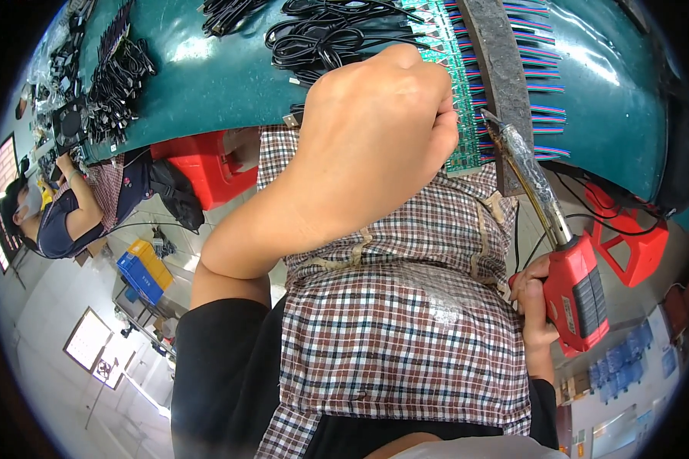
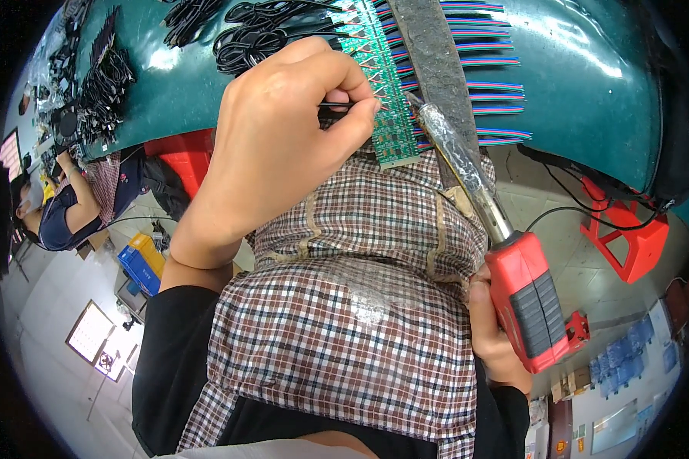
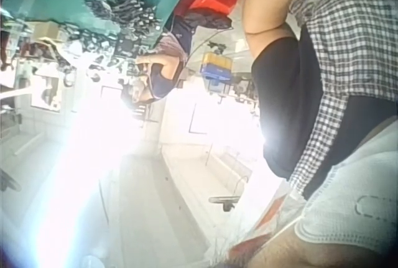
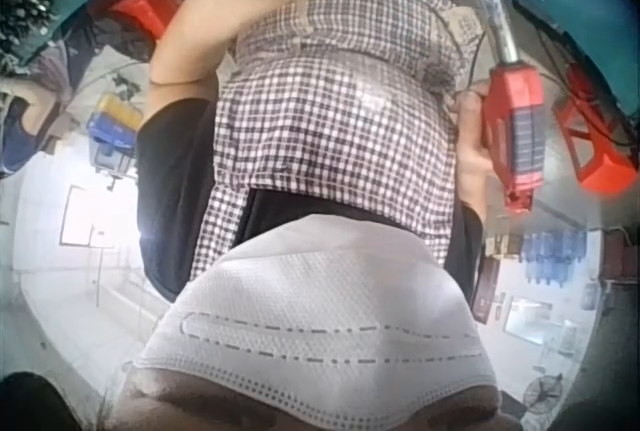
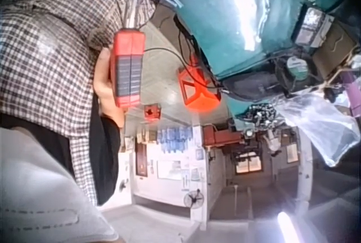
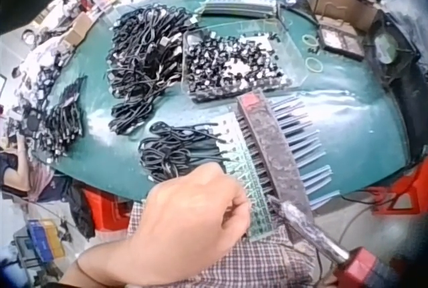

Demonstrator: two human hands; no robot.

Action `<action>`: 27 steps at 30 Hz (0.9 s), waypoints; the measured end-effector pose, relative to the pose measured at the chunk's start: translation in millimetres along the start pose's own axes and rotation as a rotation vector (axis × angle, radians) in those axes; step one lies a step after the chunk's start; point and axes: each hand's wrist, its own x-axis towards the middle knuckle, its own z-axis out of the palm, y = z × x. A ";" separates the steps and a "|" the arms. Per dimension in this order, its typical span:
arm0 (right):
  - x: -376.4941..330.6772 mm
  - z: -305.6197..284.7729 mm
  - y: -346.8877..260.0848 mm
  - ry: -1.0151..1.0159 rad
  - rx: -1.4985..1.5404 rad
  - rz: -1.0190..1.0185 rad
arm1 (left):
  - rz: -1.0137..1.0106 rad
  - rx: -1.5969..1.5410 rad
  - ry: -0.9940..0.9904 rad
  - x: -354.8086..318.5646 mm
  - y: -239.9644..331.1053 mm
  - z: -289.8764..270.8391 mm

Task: The person solders electrical wires to LED circuit boards using a soldering iron.

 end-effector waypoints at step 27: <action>-9.8 5.6 -2.2 0.088 0.056 0.111 | -0.041 0.033 0.026 -7.1 5.7 4.9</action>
